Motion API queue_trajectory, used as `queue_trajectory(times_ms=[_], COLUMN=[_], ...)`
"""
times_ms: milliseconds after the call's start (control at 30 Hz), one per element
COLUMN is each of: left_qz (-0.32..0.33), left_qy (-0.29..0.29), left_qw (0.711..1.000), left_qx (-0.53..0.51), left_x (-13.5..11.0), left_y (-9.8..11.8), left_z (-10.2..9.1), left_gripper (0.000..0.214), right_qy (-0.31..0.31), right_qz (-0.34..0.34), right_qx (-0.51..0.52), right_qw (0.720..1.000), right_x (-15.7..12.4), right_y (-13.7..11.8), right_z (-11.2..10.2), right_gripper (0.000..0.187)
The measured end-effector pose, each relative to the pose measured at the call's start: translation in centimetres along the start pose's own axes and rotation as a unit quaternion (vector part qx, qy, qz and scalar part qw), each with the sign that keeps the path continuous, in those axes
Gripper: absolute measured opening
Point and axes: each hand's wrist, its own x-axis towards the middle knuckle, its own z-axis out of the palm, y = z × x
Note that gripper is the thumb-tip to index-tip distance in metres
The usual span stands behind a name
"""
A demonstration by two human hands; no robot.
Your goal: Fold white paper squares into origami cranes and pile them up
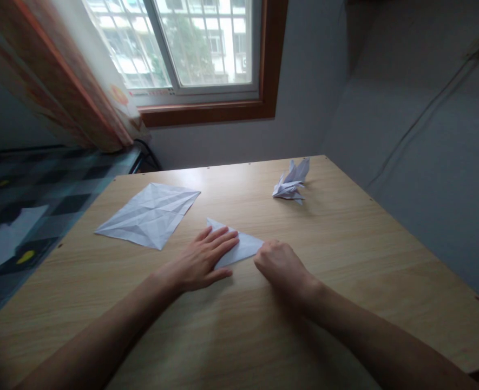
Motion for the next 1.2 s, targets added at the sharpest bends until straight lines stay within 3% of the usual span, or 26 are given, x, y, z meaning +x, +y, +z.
queue_trajectory(times_ms=[100,400,567,700,800,867,933,1033,1100,1200], left_qz=[-0.002,-0.002,0.01,0.017,0.053,0.076,0.061,-0.055,-0.152,-0.224], left_qy=[0.006,0.045,0.055,0.069,0.115,0.175,0.249,0.373,0.44,0.476], left_qw=[1.0,0.999,0.998,0.997,0.992,0.981,0.962,0.907,0.847,0.763], left_qx=[-0.006,0.017,0.037,0.044,0.014,-0.029,-0.089,-0.188,-0.256,-0.374], left_x=[-0.1,-0.1,0.0,-0.1,-0.2,-0.2,-0.2,-0.1,0.2,0.7], left_y=[0.0,0.3,0.6,0.5,0.3,0.3,0.5,1.2,1.8,2.8], left_z=[0.0,0.2,0.1,-0.2,-0.1,0.0,-0.2,-1.0,-1.7,-2.2], left_gripper=[0.07,0.055,0.045,0.043,0.05,0.035,0.02,0.013,0.012,0.024], right_qy=[0.009,0.139,0.231,0.309,0.391,0.449,0.505,0.526,0.469,0.345], right_qz=[-0.02,-0.142,-0.219,-0.221,-0.206,-0.191,-0.141,-0.028,0.003,-0.006], right_qx=[-0.01,-0.031,-0.049,-0.043,0.008,0.084,0.188,0.388,0.533,0.695], right_qw=[1.0,0.98,0.947,0.924,0.897,0.869,0.83,0.756,0.704,0.631], right_x=[0.1,0.4,1.0,1.7,1.6,1.5,1.5,1.9,2.4,2.7], right_y=[0.8,3.2,2.4,2.2,2.6,2.9,3.1,3.1,2.6,1.2], right_z=[0.5,1.8,2.8,3.2,3.2,3.2,3.3,3.6,3.9,3.9], right_gripper=[0.02,0.015,0.017,0.02,0.018,0.016,0.018,0.041,0.062,0.067])
